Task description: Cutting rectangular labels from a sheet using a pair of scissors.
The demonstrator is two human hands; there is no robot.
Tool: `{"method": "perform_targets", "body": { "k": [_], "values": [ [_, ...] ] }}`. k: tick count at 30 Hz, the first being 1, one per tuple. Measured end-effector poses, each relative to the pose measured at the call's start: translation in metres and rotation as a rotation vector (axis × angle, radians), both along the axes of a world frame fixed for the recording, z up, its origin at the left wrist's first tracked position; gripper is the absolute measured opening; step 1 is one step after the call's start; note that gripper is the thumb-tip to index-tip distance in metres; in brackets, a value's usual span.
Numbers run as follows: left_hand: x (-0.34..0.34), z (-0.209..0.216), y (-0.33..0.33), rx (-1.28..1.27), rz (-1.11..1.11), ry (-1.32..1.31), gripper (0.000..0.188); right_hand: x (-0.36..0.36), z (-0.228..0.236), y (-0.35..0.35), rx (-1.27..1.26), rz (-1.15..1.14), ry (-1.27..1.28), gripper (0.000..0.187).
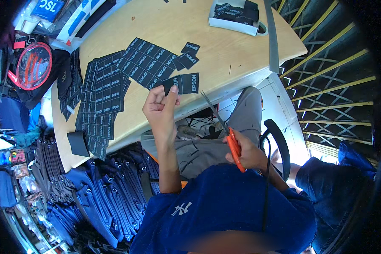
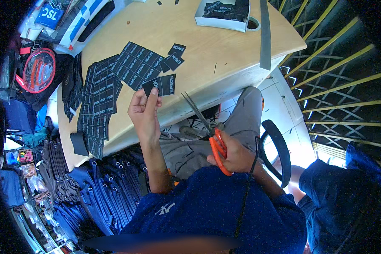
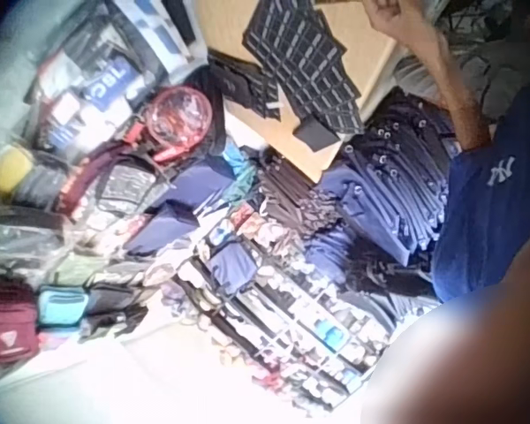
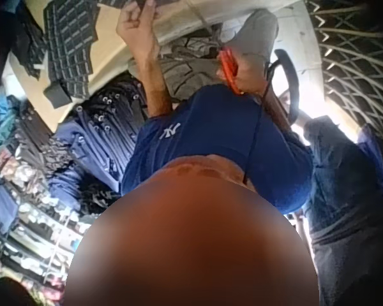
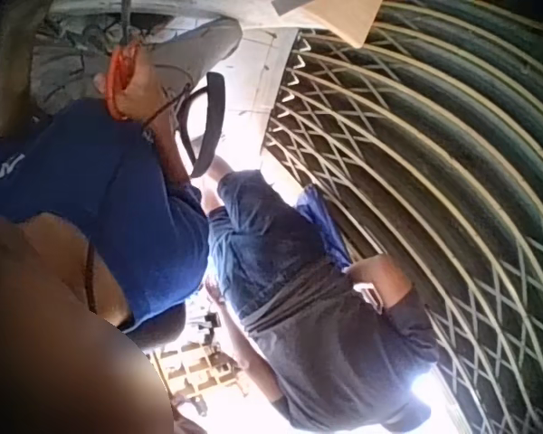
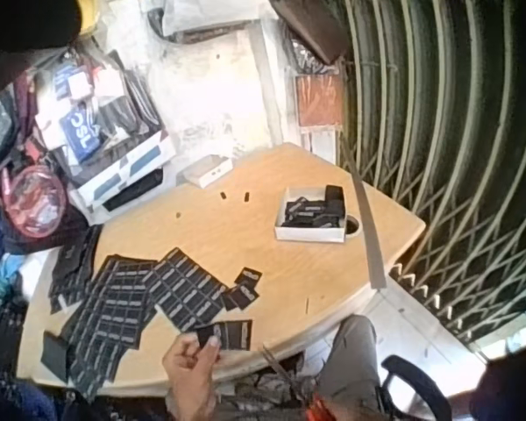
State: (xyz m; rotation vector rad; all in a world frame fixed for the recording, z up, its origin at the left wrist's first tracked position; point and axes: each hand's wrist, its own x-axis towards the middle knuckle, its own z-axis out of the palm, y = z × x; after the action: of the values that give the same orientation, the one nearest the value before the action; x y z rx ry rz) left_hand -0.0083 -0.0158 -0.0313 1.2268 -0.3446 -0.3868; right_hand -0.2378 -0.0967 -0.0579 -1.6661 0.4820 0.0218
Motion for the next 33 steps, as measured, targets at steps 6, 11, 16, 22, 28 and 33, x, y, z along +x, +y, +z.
{"method": "perform_targets", "body": {
  "k": [6,11,16,22,28,33],
  "values": [
    [-0.013,0.003,-0.002,0.006,0.002,0.032,0.013,0.001,0.000,0.009,0.085,0.133,-0.067,0.048],
    [-0.021,0.005,-0.001,0.013,-0.034,0.049,0.012,0.006,-0.009,0.009,0.133,0.147,-0.146,0.047],
    [-0.028,0.005,0.003,0.033,-0.074,0.085,0.013,0.014,-0.017,0.009,0.197,0.110,-0.197,0.047],
    [-0.036,0.003,0.003,-0.015,-0.149,0.144,0.018,0.022,-0.012,0.005,0.255,0.101,-0.198,0.054],
    [-0.039,0.005,0.004,0.000,-0.159,0.158,0.018,0.032,0.006,0.007,0.170,0.037,-0.237,0.089],
    [-0.039,0.005,0.003,0.014,-0.168,0.167,0.019,0.029,-0.011,0.003,0.185,0.072,-0.302,0.078]
  ]
}}
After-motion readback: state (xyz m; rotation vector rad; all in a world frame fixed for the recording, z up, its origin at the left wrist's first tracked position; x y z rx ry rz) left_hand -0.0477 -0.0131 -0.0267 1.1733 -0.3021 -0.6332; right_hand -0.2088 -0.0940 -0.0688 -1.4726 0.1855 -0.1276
